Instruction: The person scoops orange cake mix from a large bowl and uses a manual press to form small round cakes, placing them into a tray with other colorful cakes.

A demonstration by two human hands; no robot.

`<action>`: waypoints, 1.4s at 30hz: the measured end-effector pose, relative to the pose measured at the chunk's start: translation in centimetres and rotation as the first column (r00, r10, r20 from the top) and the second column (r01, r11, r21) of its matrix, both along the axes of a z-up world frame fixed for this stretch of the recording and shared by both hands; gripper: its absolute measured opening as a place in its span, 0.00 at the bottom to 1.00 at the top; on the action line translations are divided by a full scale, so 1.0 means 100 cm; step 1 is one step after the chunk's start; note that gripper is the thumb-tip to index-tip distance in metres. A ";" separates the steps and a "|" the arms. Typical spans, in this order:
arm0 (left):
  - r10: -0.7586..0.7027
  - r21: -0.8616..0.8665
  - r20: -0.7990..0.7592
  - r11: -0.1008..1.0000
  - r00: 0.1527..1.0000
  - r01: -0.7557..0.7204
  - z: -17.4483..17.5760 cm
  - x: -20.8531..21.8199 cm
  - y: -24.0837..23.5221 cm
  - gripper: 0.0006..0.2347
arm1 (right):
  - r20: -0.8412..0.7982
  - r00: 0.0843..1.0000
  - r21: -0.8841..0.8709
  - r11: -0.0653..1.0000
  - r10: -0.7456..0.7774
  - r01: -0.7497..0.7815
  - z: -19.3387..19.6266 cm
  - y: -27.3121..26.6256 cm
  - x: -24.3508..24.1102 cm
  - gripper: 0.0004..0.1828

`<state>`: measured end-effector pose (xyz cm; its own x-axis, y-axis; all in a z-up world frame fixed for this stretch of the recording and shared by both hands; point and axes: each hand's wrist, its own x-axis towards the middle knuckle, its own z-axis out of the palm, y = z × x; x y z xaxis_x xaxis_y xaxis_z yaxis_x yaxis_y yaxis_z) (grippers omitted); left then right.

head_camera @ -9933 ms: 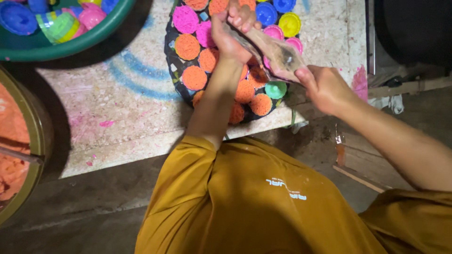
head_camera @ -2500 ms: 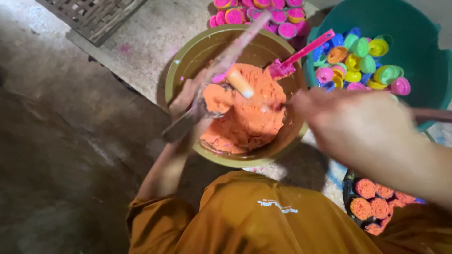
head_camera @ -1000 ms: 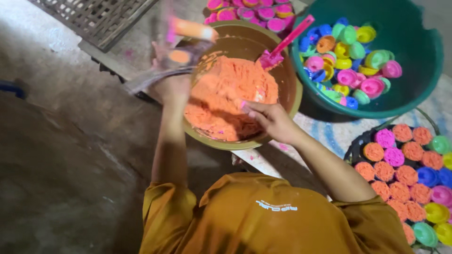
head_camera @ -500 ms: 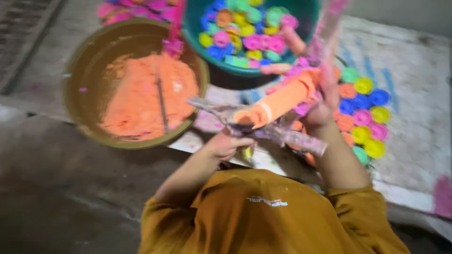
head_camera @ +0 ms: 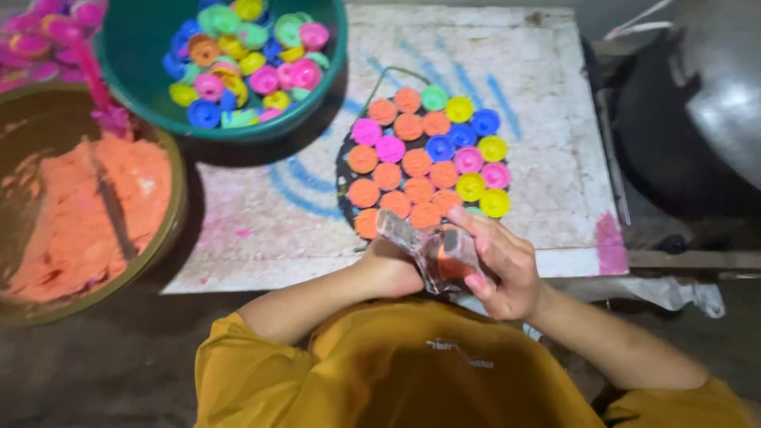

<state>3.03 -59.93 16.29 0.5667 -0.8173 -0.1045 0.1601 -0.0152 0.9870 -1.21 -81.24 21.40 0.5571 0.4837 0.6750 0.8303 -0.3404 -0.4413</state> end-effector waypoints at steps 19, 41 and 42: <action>0.939 0.241 -0.039 0.341 0.342 -0.909 -0.170 -0.013 0.089 0.21 | -0.824 0.563 0.361 0.705 -0.065 0.611 -0.181 -0.140 -0.048 0.33; 0.888 0.254 -0.321 0.415 0.329 -0.874 -0.269 -0.003 0.092 0.19 | -0.631 0.775 0.729 0.371 0.037 0.576 -0.182 -0.084 -0.052 0.39; 0.929 0.231 -0.189 0.357 0.318 -0.905 -0.261 0.006 0.098 0.21 | -0.626 0.780 0.728 0.369 0.013 0.578 -0.182 -0.083 -0.051 0.40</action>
<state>3.65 -50.10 -9.82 0.8904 0.2242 -0.3961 0.3436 0.2396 0.9080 -6.33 -89.51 3.24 0.8763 -0.4418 0.1922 0.3443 0.2950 -0.8913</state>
